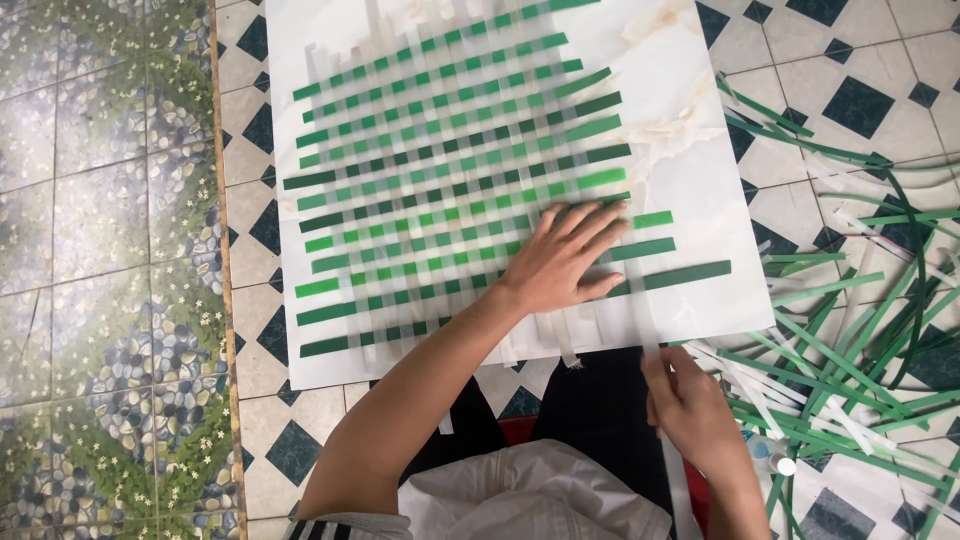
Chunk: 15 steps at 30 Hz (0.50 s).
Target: Aligning and weaving green and white plastic strips on a flat surface to create a grid pattern.
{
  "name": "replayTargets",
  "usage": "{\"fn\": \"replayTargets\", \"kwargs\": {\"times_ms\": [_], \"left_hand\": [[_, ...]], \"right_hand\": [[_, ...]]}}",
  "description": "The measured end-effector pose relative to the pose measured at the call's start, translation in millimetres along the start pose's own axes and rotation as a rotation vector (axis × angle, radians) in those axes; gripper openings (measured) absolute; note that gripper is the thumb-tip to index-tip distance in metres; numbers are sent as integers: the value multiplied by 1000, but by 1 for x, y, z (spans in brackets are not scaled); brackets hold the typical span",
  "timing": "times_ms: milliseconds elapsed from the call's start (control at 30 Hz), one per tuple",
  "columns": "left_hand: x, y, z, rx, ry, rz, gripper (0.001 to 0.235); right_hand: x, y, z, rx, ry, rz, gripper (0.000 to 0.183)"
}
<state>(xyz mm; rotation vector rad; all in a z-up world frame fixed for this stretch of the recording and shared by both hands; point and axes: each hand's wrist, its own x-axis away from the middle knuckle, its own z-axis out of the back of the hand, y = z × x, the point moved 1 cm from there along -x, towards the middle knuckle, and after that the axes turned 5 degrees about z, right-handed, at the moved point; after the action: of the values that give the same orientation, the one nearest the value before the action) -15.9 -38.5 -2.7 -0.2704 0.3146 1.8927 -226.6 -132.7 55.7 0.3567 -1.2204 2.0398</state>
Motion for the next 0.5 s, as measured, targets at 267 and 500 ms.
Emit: {"fn": "replayTargets", "kwargs": {"times_ms": [267,500], "left_hand": [[0,-4,8,325,86,120,68],[1,-5,5,292,102,124,71]], "right_hand": [[-15,31,-27,27,420,387,39],[-22,5,-24,-57,440,220,37]]}}
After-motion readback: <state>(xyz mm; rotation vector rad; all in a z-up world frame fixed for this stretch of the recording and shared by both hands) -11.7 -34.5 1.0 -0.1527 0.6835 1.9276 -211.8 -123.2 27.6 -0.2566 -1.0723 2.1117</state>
